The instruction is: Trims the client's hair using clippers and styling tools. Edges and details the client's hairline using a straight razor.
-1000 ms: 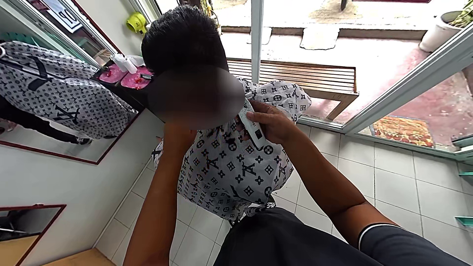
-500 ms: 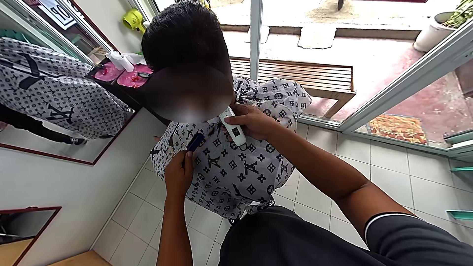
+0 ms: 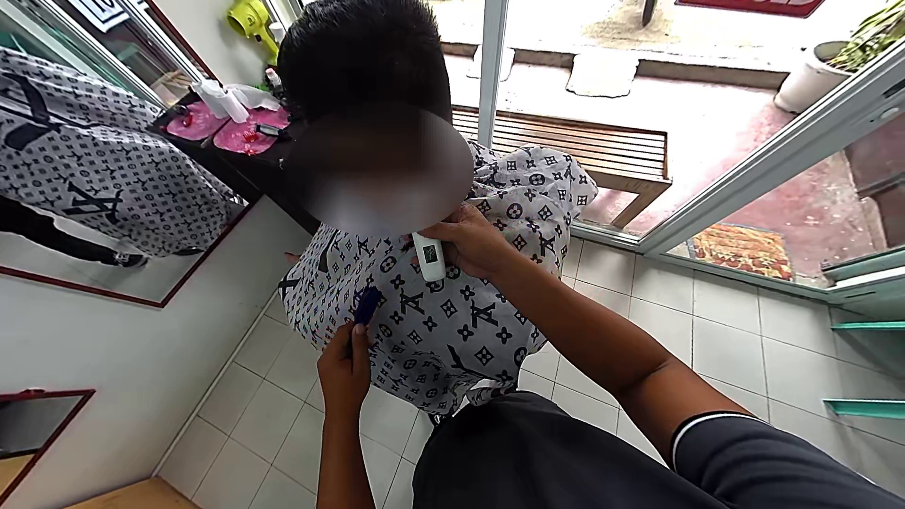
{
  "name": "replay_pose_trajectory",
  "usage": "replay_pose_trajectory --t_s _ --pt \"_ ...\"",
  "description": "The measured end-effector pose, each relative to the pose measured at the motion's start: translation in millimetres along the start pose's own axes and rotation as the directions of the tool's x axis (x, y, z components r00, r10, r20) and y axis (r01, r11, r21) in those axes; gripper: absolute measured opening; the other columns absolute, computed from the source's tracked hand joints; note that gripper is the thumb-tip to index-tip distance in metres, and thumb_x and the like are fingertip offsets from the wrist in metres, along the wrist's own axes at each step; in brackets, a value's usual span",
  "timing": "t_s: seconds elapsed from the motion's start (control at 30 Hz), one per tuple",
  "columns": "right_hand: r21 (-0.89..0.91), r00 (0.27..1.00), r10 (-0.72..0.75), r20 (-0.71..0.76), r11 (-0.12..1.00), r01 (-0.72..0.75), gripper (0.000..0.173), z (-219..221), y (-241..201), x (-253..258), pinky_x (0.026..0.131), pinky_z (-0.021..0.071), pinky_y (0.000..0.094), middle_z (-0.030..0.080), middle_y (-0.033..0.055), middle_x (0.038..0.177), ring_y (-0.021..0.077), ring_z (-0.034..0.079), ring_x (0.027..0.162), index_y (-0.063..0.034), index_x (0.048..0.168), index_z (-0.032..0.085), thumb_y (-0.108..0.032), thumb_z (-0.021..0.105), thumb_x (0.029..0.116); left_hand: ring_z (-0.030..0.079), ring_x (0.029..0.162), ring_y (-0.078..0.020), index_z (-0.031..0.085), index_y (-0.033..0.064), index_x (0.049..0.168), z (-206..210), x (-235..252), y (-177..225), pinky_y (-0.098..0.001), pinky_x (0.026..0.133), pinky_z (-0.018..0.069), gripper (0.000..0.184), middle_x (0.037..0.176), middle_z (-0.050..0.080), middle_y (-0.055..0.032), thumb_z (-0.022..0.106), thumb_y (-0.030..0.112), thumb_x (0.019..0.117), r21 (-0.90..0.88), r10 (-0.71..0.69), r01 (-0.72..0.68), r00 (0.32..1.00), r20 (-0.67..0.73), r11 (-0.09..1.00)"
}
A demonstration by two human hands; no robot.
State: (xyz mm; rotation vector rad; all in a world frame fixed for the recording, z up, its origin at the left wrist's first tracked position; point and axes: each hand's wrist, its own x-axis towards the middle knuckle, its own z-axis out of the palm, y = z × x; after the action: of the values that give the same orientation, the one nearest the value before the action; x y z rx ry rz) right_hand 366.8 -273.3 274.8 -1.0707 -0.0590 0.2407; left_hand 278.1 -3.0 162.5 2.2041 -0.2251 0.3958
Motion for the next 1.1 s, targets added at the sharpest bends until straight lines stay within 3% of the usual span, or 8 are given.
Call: replay_pose_trajectory --t_s 0.3,0.43,0.53,0.57,0.63,0.77,0.93,1.1 --pt "0.067 0.999 -0.048 0.010 0.997 0.047 0.052 9.3 -4.1 -1.0 0.082 0.0618 0.0487 0.061 0.0177 0.125 0.0308 0.069 0.103 -0.0048 0.146 0.038 -0.002 0.060 0.0984 0.057 0.063 0.0034 0.068 -0.0023 0.100 6.2 -10.9 2.6 -0.0130 0.059 0.0482 0.039 0.075 0.065 0.0005 0.044 0.027 0.1090 -0.029 -0.014 0.014 1.000 0.014 0.999" --pt "0.048 0.998 -0.046 0.049 0.998 0.044 0.046 -0.9 -9.4 -0.4 0.079 0.0625 0.0459 0.064 0.0167 0.118 0.0286 0.071 0.096 -0.0032 0.142 0.041 -0.002 0.059 0.0989 0.058 0.063 0.0037 0.068 -0.0028 0.101 10.5 -16.4 4.7 -0.0128 0.059 0.0486 0.039 0.075 0.065 0.0008 0.043 0.027 0.1088 -0.038 -0.044 0.044 0.999 0.001 0.998" --pt "-0.167 0.982 -0.142 0.125 0.973 0.161 0.058 -24.5 -21.1 4.6 0.083 0.0623 0.0420 0.064 0.0161 0.123 0.0252 0.070 0.100 -0.0016 0.147 0.039 -0.002 0.064 0.0948 0.059 0.064 0.0048 0.067 -0.0040 0.102 11.4 -25.4 7.7 -0.0122 0.061 0.0497 0.039 0.076 0.065 0.0009 0.043 0.026 0.1087 -0.048 -0.100 0.098 0.994 -0.041 0.994" --pt "-0.265 0.982 -0.123 0.146 0.951 0.158 0.059 -36.2 -26.8 5.9 0.083 0.0620 0.0390 0.065 0.0150 0.122 0.0224 0.070 0.098 -0.0012 0.147 0.040 -0.004 0.065 0.0944 0.059 0.065 0.0053 0.066 -0.0045 0.102 10.5 -29.7 7.6 -0.0121 0.061 0.0499 0.039 0.076 0.065 0.0016 0.043 0.025 0.1088 -0.059 -0.123 0.119 0.990 -0.070 0.991" --pt "-0.319 0.988 0.030 0.149 0.948 0.020 0.049 -60.7 -36.6 9.3 0.075 0.0624 0.0369 0.067 0.0136 0.115 0.0210 0.071 0.089 -0.0020 0.142 0.045 -0.003 0.064 0.0965 0.059 0.064 0.0061 0.064 -0.0054 0.103 9.2 -39.8 3.6 -0.0116 0.061 0.0502 0.037 0.075 0.063 0.0035 0.042 0.023 0.1093 -0.098 -0.193 0.179 0.969 -0.153 0.979" --pt "-0.201 0.931 0.286 0.226 0.949 -0.243 0.032 -97.2 -46.3 16.3 0.073 0.0628 0.0396 0.068 0.0136 0.110 0.0240 0.072 0.089 -0.0028 0.134 0.050 -0.011 0.054 0.1035 0.056 0.057 0.0039 0.062 -0.0073 0.106 14.2 -69.4 -16.1 -0.0139 0.055 0.0488 0.037 0.071 0.059 0.0036 0.038 0.021 0.1106 -0.145 -0.377 0.348 0.852 -0.364 0.926" --pt "-0.132 0.929 0.157 0.334 0.984 -0.119 0.036 -100.5 -58.7 20.2 0.072 0.0639 0.0404 0.069 0.0129 0.111 0.0243 0.072 0.092 -0.0041 0.135 0.049 -0.010 0.057 0.1004 0.056 0.059 -0.0032 0.062 -0.0088 0.111 38.6 -131.0 -48.2 -0.0216 0.058 0.0499 0.042 0.075 0.060 -0.0044 0.036 0.024 0.1125 -0.125 -0.577 0.603 0.652 -0.492 0.788" --pt "-0.114 0.894 0.159 0.419 0.986 -0.122 0.032 -111.2 -62.9 31.6 0.071 0.0639 0.0390 0.069 0.0133 0.111 0.0238 0.073 0.091 -0.0026 0.132 0.051 -0.010 0.056 0.1011 0.065 0.070 -0.0229 0.062 -0.0099 0.119 76.9 -204.6 -59.8 -0.0429 0.069 0.0548 0.049 0.089 0.068 -0.0196 0.033 0.030 0.1136 -0.084 -0.766 0.834 0.456 -0.453 0.546"
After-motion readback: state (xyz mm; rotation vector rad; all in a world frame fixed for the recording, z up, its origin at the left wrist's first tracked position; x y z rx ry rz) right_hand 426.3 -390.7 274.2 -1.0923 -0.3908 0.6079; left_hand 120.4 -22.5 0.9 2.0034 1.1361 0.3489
